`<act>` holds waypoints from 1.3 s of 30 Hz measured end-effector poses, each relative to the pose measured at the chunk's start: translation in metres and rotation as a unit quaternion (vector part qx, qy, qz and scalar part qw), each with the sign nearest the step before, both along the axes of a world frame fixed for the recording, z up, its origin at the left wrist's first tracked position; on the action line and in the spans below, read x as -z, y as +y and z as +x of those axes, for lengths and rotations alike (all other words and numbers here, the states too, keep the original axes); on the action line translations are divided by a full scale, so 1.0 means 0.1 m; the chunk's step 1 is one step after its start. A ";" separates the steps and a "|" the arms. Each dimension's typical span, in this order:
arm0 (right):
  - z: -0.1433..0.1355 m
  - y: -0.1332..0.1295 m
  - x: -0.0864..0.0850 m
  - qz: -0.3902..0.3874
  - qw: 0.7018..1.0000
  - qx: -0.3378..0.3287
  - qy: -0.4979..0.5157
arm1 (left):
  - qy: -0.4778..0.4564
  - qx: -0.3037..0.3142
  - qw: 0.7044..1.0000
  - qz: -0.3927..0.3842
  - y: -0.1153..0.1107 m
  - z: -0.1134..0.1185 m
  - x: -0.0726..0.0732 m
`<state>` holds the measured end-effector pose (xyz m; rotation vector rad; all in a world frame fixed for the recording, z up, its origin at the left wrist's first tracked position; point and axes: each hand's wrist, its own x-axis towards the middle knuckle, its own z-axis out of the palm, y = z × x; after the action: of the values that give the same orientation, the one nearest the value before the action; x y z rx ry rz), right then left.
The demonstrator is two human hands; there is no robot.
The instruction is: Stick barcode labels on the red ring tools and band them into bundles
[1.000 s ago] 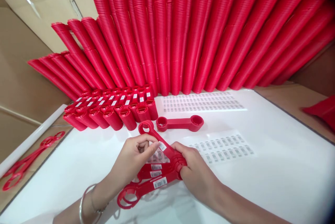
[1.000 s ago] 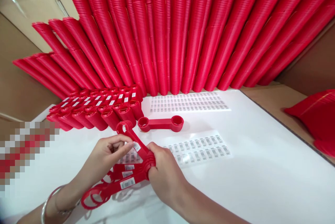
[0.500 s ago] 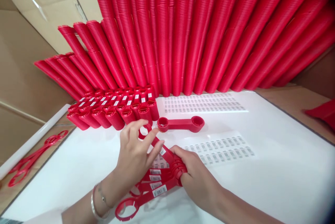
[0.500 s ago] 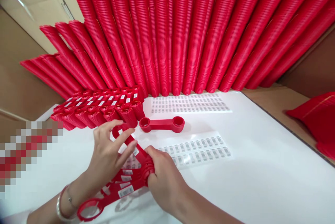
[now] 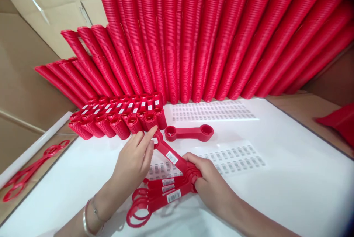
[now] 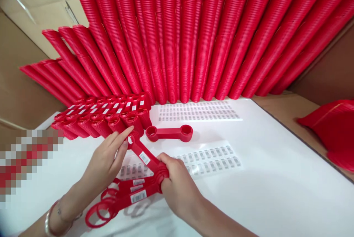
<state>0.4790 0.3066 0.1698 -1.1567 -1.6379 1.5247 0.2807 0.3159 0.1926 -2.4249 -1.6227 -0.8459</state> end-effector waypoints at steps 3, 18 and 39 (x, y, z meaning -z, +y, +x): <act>0.03 0.03 -0.01 -0.013 1.000 0.015 0.019 | -0.076 0.028 0.996 -0.032 -0.02 0.01 -0.01; 0.93 -0.04 -0.13 0.077 0.996 0.028 -0.032 | -0.130 0.138 0.937 -0.293 0.06 0.34 -0.13; 1.19 -0.08 -0.07 0.000 0.997 -0.029 0.074 | -0.152 0.254 0.922 -0.248 0.33 0.91 0.07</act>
<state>0.5975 0.2985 0.1764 -0.9789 -1.5838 1.6064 0.3713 0.3486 0.1855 -3.3137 -1.4420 -1.0188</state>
